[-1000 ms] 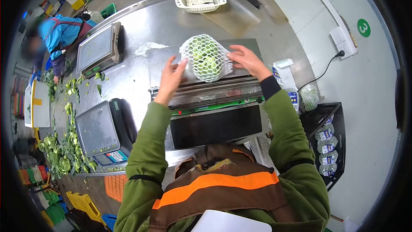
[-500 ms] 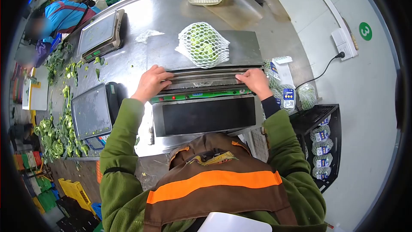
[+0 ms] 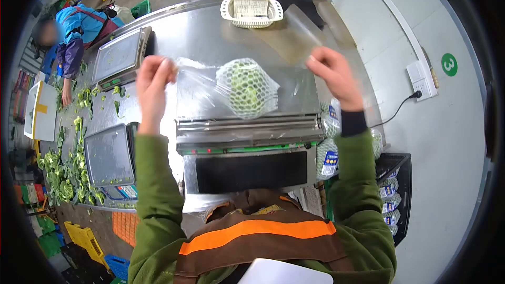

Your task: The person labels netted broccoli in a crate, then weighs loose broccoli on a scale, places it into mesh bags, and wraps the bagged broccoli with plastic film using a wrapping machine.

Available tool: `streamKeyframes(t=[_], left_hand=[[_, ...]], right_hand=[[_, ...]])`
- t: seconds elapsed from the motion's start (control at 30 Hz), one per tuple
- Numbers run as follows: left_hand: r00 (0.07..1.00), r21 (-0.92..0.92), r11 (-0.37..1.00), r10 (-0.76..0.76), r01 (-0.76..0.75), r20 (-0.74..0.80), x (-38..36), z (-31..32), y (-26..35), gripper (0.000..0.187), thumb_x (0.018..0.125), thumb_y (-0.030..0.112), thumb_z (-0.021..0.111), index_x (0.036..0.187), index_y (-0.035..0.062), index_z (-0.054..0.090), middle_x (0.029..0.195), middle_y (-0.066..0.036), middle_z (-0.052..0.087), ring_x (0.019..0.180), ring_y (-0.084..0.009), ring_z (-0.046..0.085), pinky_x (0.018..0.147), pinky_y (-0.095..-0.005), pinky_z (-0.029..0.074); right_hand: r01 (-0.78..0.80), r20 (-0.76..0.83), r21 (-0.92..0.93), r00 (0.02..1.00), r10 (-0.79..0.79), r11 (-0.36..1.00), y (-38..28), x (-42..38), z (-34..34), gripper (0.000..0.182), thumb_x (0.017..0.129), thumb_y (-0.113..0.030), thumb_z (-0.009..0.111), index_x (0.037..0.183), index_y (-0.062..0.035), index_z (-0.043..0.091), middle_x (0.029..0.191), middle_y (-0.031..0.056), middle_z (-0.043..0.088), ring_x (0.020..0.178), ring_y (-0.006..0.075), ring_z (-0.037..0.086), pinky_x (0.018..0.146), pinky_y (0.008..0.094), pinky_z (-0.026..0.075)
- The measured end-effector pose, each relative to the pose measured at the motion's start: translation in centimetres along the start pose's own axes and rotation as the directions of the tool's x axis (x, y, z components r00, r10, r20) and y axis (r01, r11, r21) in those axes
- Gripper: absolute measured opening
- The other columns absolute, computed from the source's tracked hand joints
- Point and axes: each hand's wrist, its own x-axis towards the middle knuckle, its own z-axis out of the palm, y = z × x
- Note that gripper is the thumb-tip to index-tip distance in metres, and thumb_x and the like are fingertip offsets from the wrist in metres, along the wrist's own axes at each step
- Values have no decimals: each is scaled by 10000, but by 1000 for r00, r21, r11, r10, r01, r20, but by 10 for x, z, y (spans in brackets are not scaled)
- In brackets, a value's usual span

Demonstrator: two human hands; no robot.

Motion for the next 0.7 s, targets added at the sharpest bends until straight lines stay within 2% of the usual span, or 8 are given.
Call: streamKeyframes(t=[0.07, 0.13, 0.2, 0.23, 0.3, 0.43, 0.53, 0.7], left_hand=[[988, 187, 982, 2, 27, -155, 31, 29, -61, 44, 933, 100, 590, 952, 63, 576, 793, -48, 621, 709, -181, 588, 682, -315, 480], [997, 737, 673, -3, 60, -78, 35, 41, -121, 86, 907, 64, 588, 991, 80, 585, 916, -78, 662, 805, -264, 626, 704, -359, 500], [975, 788, 584, 34, -197, 219, 17, 41, -139, 335, 829, 35, 628, 1153, 117, 595, 1214, -138, 611, 1036, -351, 600, 838, -390, 516], [977, 792, 583, 17, -182, 212, 14, 37, -144, 335, 829, 35, 628, 1153, 117, 595, 1214, -138, 611, 1036, -351, 600, 838, -390, 516], [691, 623, 333, 141, -707, 709, 5, 32, -134, 635, 754, 11, 657, 1357, 121, 491, 1453, -176, 420, 1254, -369, 483, 980, -395, 476], [636, 492, 676, -46, -548, 770, 2, 42, -108, 952, 664, 33, 760, 1490, 80, 289, 1529, -209, 282, 1345, -383, 397, 1076, -407, 412], [691, 445, 780, -23, -440, 723, -4, 47, -109, 996, 621, 43, 803, 1484, 77, 306, 1511, -214, 316, 1318, -393, 427, 1074, -413, 416], [546, 395, 911, -271, -121, 793, -50, 42, -73, 958, 679, 65, 786, 1500, 91, 293, 1507, -210, 344, 1318, -388, 444, 1080, -431, 408]], right_hand=[[-44, -150, 55, 987, 52, 998, 69, 57, 17, 167, 872, -125, 676, 753, -49, 586, 716, -62, 525, 653, 39, 436, 592, 211, 344], [-89, -191, 85, 976, 104, 992, 127, 76, 26, 154, 873, -130, 676, 764, -52, 600, 697, -44, 544, 640, 65, 464, 600, 221, 363], [-294, -94, -615, 949, 302, 732, 153, 67, 37, 135, 829, -126, 709, 923, -78, 624, 834, 15, 619, 729, 160, 563, 660, 289, 447], [-300, -84, -613, 945, 317, 731, 161, 58, 37, 135, 829, -126, 709, 923, -78, 624, 834, 15, 619, 729, 160, 563, 660, 289, 447], [223, 136, -793, 972, -191, 567, 146, 38, 41, 514, 715, -70, 748, 1198, -129, 582, 1191, 74, 602, 1016, 262, 594, 847, 356, 494], [573, 485, -646, 818, -308, 505, 125, 37, 50, 930, 579, 45, 703, 1439, -150, 411, 1502, 68, 381, 1326, 273, 430, 1082, 362, 389], [481, 409, -452, 860, -305, 751, 141, 37, 62, 916, 582, 55, 696, 1434, -129, 414, 1498, 74, 386, 1327, 278, 430, 1086, 363, 389], [244, 481, -267, 872, -90, 932, 119, -30, 55, 753, 796, -21, 647, 1481, -145, 363, 1539, 103, 334, 1377, 226, 395, 1125, 345, 336]])
